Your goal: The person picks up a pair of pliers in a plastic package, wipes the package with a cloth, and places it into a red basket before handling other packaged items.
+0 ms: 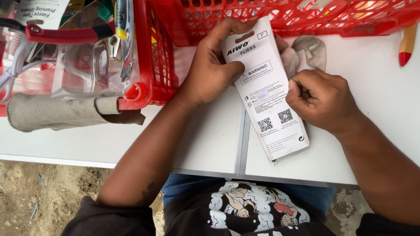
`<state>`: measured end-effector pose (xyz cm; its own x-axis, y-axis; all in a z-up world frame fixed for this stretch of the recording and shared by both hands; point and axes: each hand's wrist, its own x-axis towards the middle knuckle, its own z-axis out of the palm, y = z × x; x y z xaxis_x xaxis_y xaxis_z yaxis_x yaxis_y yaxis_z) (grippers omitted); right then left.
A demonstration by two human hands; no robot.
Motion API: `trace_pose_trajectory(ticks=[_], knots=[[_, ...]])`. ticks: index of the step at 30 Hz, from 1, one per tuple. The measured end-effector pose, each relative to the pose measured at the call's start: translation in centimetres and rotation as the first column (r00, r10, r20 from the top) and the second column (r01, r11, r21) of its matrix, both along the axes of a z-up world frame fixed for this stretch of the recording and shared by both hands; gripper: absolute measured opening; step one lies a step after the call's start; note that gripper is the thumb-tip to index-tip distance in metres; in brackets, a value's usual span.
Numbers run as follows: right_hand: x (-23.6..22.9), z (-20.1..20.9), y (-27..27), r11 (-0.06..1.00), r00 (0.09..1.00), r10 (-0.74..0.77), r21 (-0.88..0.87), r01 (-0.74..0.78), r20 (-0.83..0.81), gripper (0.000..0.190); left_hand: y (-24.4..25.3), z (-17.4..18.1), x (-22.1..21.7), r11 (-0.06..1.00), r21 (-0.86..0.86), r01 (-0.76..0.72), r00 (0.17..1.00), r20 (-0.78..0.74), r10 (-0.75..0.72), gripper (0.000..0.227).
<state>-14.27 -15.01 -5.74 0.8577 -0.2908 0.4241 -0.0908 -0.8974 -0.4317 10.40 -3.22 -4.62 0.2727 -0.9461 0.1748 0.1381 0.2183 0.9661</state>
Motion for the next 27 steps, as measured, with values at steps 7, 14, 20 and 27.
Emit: trace_pose_trajectory(ticks=[7, 14, 20, 27], knots=[[0.0, 0.6, 0.4, 0.995, 1.000, -0.023, 0.097, 0.022, 0.007, 0.022, -0.3, 0.6, -0.1, 0.994, 0.112, 0.000, 0.988, -0.151, 0.017, 0.051], [0.1, 0.5, 0.8, 0.990, 0.999, -0.048, 0.132, 0.047, 0.008, 0.026, -0.2, 0.6, -0.2, 0.979, 0.204, -0.009, 0.980, -0.191, 0.049, 0.050], [0.2, 0.4, 0.8, 0.989, 0.998, -0.056, 0.142, 0.050, 0.039, 0.023, -0.2, 1.1, -0.5, 0.972, 0.235, -0.002, 0.980, -0.192, 0.048, 0.042], [0.0, 0.3, -0.1, 0.980, 0.994, -0.102, 0.176, 0.095, 0.029, 0.027, 0.0, 0.4, -1.2, 0.991, 0.129, -0.043, 0.995, -0.088, 0.054, 0.048]])
